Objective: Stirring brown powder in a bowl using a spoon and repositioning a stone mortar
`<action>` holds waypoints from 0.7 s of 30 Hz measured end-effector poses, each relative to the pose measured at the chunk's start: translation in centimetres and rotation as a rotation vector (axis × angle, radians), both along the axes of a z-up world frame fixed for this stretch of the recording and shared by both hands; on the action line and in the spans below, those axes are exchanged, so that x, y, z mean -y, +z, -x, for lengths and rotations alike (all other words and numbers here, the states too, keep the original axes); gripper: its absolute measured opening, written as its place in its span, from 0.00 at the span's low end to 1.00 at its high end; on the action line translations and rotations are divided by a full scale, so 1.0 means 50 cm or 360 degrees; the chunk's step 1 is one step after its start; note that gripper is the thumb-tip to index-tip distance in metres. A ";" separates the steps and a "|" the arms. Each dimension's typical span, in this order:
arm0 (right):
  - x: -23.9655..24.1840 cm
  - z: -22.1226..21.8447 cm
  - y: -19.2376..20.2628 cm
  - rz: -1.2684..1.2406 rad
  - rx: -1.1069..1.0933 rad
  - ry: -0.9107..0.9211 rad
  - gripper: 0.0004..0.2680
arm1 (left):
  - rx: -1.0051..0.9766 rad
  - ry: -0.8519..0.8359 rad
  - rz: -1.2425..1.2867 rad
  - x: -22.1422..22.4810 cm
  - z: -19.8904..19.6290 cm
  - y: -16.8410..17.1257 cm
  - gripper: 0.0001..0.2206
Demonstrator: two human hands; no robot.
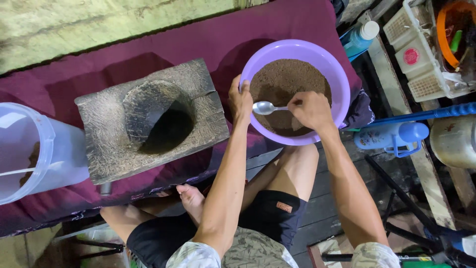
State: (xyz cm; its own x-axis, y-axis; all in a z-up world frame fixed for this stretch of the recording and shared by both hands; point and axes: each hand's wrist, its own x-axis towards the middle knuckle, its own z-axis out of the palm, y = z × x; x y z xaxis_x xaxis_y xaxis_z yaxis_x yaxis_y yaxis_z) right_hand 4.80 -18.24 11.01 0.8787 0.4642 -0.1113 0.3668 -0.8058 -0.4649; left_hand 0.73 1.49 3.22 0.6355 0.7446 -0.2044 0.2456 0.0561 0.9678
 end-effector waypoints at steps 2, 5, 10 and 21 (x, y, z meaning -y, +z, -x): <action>-0.019 -0.019 -0.001 -0.0027 0.0011 0.0003 0.08 | -0.0002 0.0010 -0.0009 -0.001 0.000 -0.007 0.15; -0.042 -0.055 -0.015 -0.0047 0.0013 -0.0021 0.09 | 0.0011 0.0048 -0.0029 0.003 0.008 -0.015 0.14; -0.060 -0.125 -0.045 -0.0024 0.0022 -0.0096 0.08 | 0.0016 0.0152 -0.0047 0.026 0.039 -0.004 0.13; -0.015 -0.104 0.042 -0.0249 0.0148 0.0029 0.08 | 0.0082 0.0402 0.0234 0.050 0.060 0.001 0.14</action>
State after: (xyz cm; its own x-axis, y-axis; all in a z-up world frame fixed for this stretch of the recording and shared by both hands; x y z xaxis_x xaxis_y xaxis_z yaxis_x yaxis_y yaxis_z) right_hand 10.02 -17.50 13.09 0.8731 0.4855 0.0452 0.4282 -0.7190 -0.5475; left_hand -2.27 -0.99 3.29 0.4462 0.8452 -0.2941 0.1570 0.2497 0.9555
